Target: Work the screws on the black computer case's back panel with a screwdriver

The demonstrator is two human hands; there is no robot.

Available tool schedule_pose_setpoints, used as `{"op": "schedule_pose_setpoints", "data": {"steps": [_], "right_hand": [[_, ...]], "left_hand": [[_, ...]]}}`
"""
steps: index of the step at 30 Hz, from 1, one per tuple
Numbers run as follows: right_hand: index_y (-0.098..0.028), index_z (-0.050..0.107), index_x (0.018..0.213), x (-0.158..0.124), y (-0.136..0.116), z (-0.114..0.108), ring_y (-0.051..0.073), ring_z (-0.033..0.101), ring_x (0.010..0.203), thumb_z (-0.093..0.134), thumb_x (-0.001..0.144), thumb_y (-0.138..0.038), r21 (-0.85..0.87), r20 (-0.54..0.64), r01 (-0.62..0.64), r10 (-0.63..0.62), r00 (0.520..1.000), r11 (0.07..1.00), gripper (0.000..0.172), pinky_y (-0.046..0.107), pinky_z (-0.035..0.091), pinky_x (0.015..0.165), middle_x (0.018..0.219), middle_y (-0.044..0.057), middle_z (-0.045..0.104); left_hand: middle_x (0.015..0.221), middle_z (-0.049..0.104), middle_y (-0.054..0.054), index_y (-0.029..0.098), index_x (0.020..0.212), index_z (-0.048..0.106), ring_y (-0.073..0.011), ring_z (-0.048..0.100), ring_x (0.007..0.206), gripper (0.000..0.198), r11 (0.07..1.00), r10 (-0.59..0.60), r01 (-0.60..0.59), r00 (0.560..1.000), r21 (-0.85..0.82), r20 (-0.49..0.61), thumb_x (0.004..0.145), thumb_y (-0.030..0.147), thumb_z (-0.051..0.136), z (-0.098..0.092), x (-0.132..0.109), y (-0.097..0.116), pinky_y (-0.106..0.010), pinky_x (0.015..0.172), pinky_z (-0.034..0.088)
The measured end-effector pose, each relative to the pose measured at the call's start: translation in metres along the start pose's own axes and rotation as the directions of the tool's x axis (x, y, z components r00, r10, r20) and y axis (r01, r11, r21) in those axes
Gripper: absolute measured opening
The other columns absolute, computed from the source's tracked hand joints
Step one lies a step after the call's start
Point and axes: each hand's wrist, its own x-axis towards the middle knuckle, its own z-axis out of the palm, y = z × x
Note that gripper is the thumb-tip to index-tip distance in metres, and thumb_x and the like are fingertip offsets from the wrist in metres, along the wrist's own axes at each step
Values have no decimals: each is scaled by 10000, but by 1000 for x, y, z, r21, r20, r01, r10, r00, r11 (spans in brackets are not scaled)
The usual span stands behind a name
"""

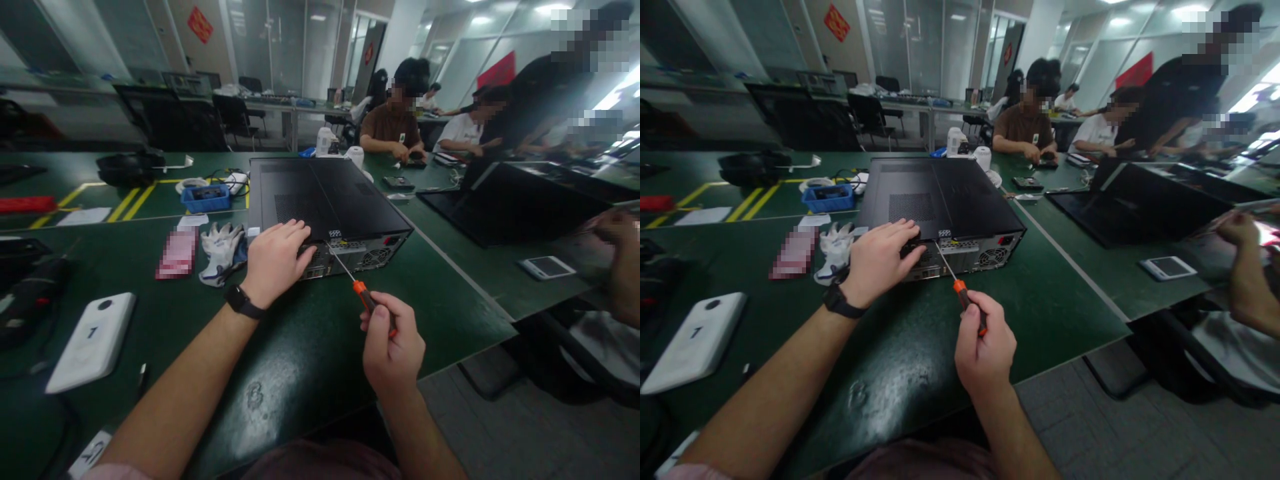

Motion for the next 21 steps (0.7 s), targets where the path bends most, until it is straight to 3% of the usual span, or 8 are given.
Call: {"op": "schedule_pose_setpoints", "data": {"steps": [3,8,21], "right_hand": [[-214,657,1227,2,0,-1,148,708,595,525,1054,-325,36,17,-70,70,997,997,245,274,577,591,767,-12,726],[-197,646,1204,8,-8,-6,181,734,716,669,944,-344,-31,22,-1,2,1000,1000,299,325,612,662,955,60,758],[-203,636,1193,7,-4,-3,217,745,820,637,945,-306,-26,43,15,-14,999,1000,270,390,632,784,1019,86,751]], "left_hand": [[1373,745,-129,187,1266,735,-299,694,1315,309,1000,-3,3,1000,4,-10,998,319,657,1,0,0,-517,1142,539],[1364,748,-139,172,1257,739,-310,699,1305,310,1000,-4,3,1000,-9,-18,997,320,659,1,0,1,-520,1134,543],[1370,747,-131,149,1256,741,-300,692,1315,324,1000,-2,2,1000,28,-9,995,330,675,2,0,0,-474,1149,530]]}}
